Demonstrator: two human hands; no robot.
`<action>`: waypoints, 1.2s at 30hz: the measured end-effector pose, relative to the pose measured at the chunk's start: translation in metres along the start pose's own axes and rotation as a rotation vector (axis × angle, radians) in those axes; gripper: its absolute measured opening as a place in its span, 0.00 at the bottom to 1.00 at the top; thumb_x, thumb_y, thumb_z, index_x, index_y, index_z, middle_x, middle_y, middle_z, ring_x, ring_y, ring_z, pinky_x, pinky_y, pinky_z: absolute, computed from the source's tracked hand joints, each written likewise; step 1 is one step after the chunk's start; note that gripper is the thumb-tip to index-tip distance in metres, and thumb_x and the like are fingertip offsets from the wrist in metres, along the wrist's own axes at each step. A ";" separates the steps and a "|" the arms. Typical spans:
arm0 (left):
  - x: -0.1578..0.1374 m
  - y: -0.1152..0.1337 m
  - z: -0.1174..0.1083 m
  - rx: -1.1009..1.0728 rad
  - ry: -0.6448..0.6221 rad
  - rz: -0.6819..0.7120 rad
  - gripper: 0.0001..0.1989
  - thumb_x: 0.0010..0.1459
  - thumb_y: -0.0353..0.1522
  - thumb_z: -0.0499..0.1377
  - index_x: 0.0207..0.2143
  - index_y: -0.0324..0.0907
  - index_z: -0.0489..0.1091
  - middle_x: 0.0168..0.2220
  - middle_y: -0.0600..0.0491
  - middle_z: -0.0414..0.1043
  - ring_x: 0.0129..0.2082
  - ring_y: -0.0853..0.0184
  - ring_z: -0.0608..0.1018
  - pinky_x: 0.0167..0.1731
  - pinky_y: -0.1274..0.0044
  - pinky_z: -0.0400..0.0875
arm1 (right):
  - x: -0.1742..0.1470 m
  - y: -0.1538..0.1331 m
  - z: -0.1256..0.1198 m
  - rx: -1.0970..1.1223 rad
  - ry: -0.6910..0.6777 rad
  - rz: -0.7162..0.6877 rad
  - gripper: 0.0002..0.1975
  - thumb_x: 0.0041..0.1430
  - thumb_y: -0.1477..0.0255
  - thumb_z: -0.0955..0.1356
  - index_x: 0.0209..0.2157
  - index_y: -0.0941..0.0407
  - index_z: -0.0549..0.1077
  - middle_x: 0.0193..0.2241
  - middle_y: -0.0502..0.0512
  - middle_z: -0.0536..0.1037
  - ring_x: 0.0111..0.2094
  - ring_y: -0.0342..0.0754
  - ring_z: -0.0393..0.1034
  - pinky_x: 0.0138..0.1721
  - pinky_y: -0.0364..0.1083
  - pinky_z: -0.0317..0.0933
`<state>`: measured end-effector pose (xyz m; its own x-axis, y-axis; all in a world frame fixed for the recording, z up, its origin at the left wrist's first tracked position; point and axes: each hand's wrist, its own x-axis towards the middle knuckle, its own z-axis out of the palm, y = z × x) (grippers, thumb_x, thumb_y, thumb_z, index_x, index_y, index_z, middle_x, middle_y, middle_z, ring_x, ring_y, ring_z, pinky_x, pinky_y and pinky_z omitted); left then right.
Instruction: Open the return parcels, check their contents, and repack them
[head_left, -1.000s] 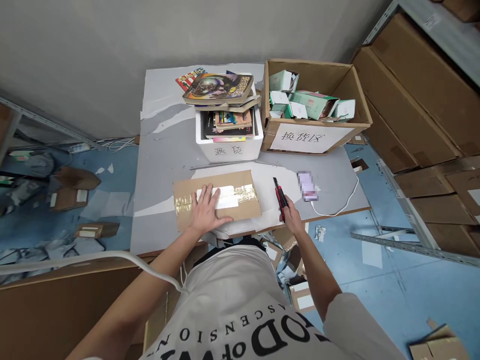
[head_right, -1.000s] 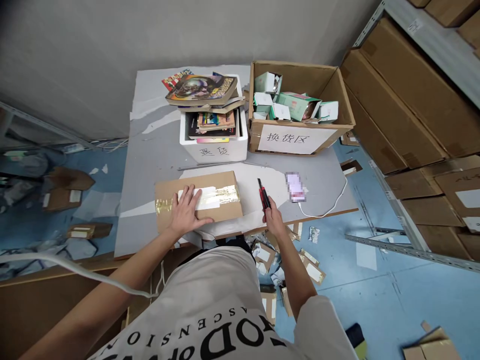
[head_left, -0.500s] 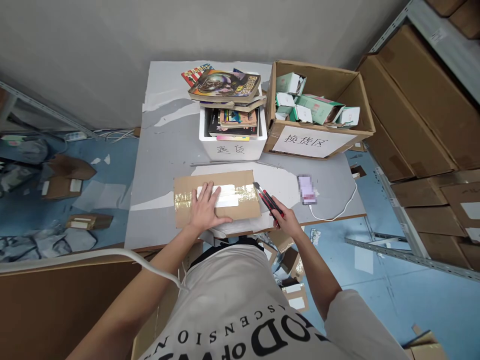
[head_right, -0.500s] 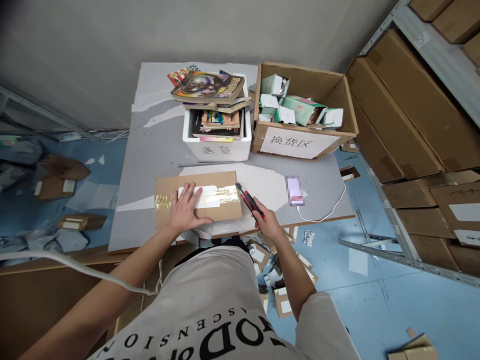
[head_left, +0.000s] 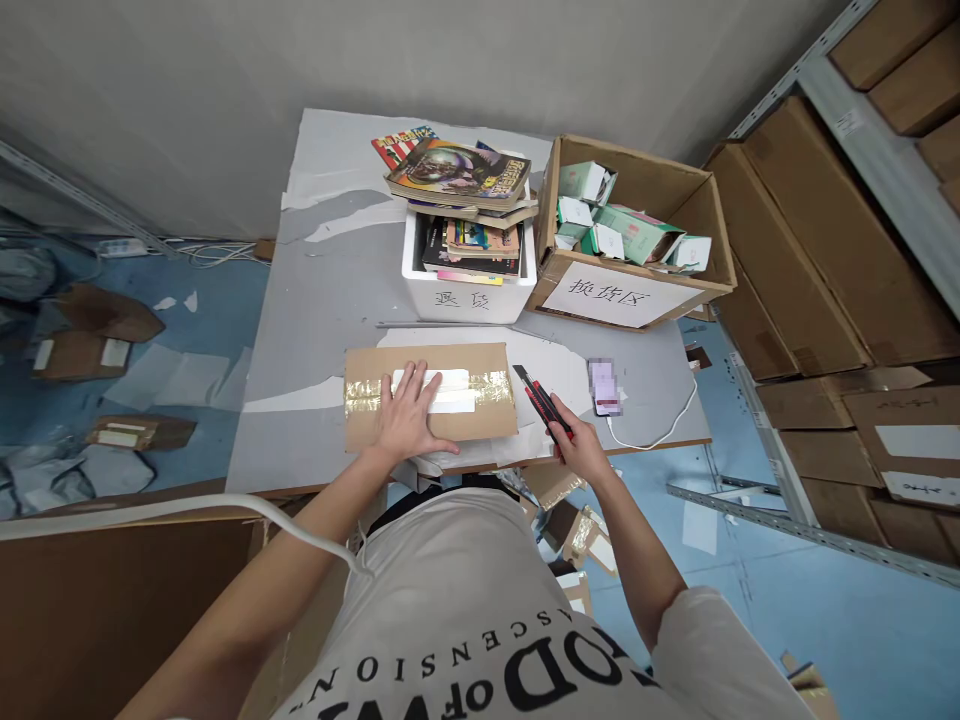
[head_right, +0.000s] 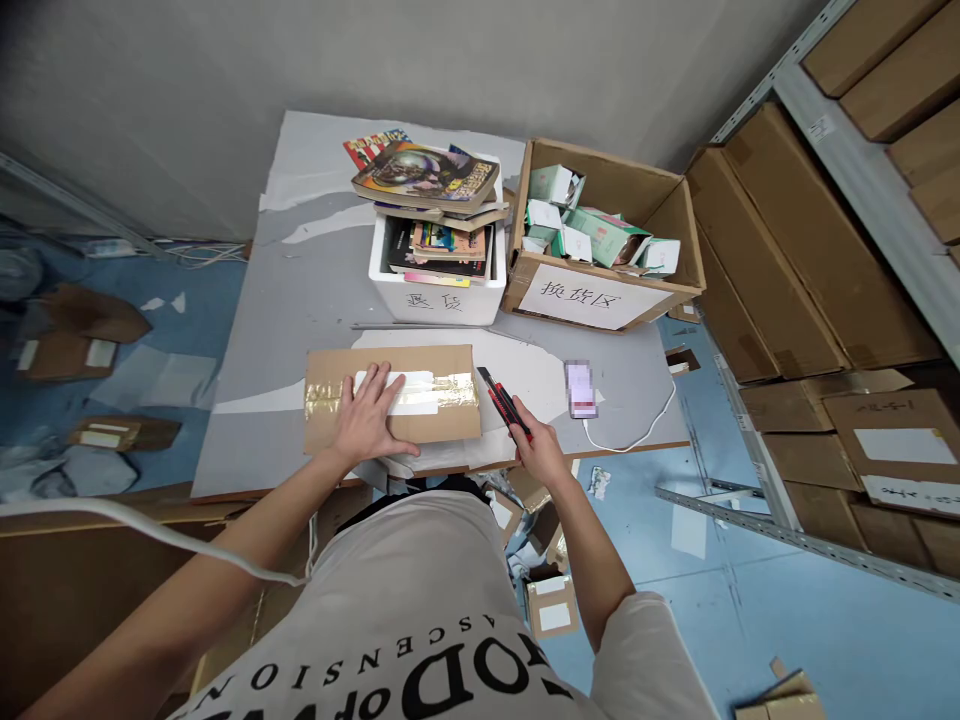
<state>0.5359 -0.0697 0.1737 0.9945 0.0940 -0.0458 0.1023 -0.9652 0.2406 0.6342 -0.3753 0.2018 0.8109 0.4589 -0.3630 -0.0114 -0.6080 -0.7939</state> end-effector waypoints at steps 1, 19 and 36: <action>0.000 0.000 0.000 -0.005 0.000 -0.001 0.63 0.31 0.61 0.62 0.64 0.36 0.51 0.68 0.35 0.39 0.66 0.40 0.45 0.60 0.51 0.31 | 0.000 -0.001 0.000 -0.017 0.003 -0.005 0.31 0.62 0.60 0.60 0.65 0.52 0.55 0.25 0.49 0.75 0.14 0.38 0.61 0.19 0.41 0.65; -0.003 0.003 -0.003 -0.123 0.019 -0.031 0.61 0.34 0.60 0.62 0.65 0.37 0.51 0.68 0.38 0.41 0.67 0.41 0.41 0.61 0.53 0.29 | -0.001 -0.059 -0.020 -0.680 -0.058 -0.133 0.27 0.62 0.69 0.59 0.63 0.51 0.58 0.39 0.56 0.80 0.34 0.51 0.73 0.36 0.44 0.61; 0.003 0.000 0.004 -0.150 -0.006 -0.062 0.61 0.36 0.61 0.59 0.66 0.38 0.47 0.68 0.39 0.39 0.67 0.43 0.41 0.61 0.53 0.28 | -0.054 -0.055 0.000 -0.663 -0.277 -0.108 0.25 0.58 0.71 0.61 0.58 0.51 0.67 0.36 0.54 0.81 0.30 0.48 0.72 0.31 0.42 0.61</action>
<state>0.5385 -0.0706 0.1701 0.9862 0.1501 -0.0705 0.1656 -0.9104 0.3792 0.5914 -0.3666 0.2654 0.6083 0.6324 -0.4797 0.4889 -0.7746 -0.4013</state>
